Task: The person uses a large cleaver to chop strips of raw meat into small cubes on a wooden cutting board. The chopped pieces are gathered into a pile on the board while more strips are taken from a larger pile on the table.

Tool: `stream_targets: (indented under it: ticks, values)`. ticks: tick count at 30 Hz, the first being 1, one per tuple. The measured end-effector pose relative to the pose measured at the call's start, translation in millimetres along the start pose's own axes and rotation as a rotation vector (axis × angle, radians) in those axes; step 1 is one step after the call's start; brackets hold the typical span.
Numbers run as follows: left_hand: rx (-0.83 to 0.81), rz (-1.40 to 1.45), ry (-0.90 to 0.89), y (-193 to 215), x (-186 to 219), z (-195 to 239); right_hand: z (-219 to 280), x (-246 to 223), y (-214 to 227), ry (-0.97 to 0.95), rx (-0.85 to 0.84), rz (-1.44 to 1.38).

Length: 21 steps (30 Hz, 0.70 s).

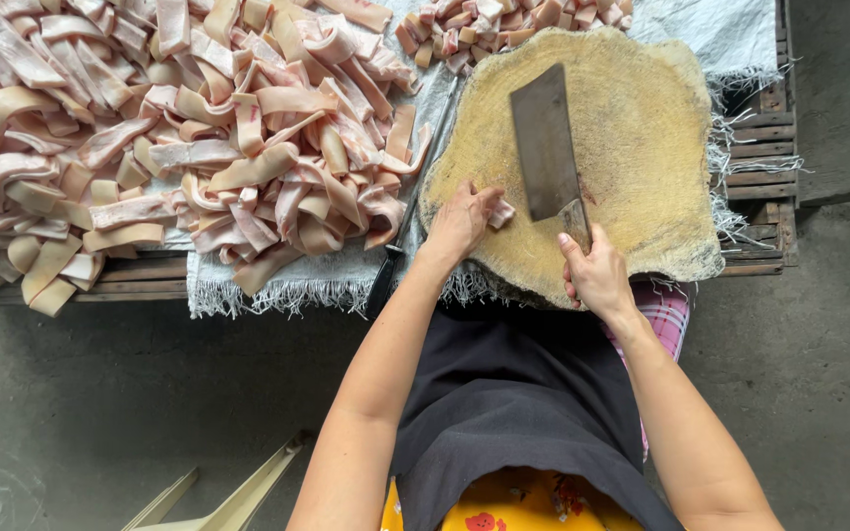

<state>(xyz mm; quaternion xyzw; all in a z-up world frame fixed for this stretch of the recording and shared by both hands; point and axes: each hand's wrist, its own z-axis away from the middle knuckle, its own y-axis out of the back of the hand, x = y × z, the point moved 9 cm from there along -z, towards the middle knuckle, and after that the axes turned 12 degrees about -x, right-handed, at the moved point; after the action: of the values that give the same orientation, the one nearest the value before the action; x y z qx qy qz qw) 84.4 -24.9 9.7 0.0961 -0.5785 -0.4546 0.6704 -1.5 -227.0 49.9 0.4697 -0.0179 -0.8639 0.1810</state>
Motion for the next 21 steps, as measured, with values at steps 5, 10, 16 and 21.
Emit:
stream_targets:
  ticks: [5,10,16,21]
  values:
    - [0.245,0.045,0.086,-5.4,-6.9,7.7,21.2,-26.1,2.5,-0.008,0.074,0.144]
    - [0.236,0.101,0.123,-16.2,-9.7,0.0,44.9,-87.5,-4.2,0.292,0.14,0.269]
    - [0.308,0.185,0.111,28.2,-19.3,30.8,46.8,-76.7,-11.8,0.435,0.201,0.279]
    - [0.366,0.199,0.023,37.1,-23.6,18.1,-19.3,-19.5,-45.7,0.379,0.155,0.651]
